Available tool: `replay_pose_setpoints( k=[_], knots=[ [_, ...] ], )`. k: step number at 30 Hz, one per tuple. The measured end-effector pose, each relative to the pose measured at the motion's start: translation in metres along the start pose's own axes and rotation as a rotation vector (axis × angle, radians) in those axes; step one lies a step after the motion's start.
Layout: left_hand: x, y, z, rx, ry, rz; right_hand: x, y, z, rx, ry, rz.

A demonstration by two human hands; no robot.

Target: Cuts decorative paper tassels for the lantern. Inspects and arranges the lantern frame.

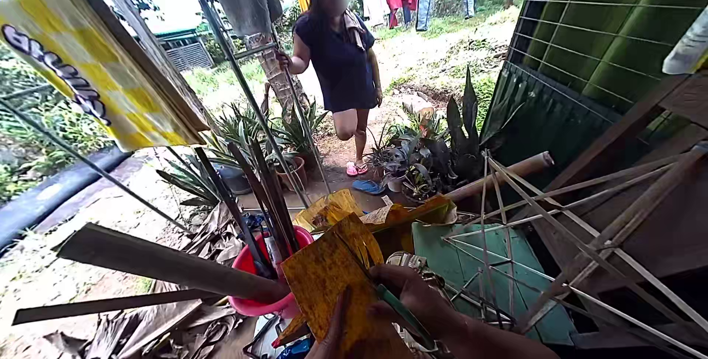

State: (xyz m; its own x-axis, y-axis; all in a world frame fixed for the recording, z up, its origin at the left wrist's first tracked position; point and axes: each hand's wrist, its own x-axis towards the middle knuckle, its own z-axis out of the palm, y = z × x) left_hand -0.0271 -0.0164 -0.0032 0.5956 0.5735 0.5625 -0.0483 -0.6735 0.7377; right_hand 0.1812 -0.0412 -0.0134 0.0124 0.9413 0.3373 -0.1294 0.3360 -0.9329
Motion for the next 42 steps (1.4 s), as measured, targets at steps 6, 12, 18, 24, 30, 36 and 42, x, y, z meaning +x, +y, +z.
replay_pose_setpoints(
  k=[6,12,18,24,30,36,42],
  knots=[
    [0.004,-0.004,0.002,-0.020,-0.024,0.012,0.002,0.004,-0.004,-0.020,0.033,-0.012],
    [0.008,-0.002,0.008,-0.031,-0.043,-0.010,-0.001,0.004,-0.008,-0.006,0.051,-0.029],
    [0.016,-0.011,0.004,-0.009,0.066,-0.025,0.002,0.000,-0.015,0.058,-0.055,0.033],
    [0.046,-0.034,-0.032,0.111,0.239,0.084,0.002,0.004,-0.025,0.093,-0.164,0.174],
    [0.050,-0.031,-0.069,0.160,0.392,-0.008,-0.004,0.020,-0.038,0.016,-0.218,0.228],
    [0.051,-0.015,-0.099,0.250,0.478,-0.094,-0.010,0.030,-0.038,-0.334,-0.189,0.231],
    [0.053,-0.004,-0.108,0.292,0.505,-0.114,-0.007,0.028,-0.021,-0.554,-0.113,0.124]
  ],
)
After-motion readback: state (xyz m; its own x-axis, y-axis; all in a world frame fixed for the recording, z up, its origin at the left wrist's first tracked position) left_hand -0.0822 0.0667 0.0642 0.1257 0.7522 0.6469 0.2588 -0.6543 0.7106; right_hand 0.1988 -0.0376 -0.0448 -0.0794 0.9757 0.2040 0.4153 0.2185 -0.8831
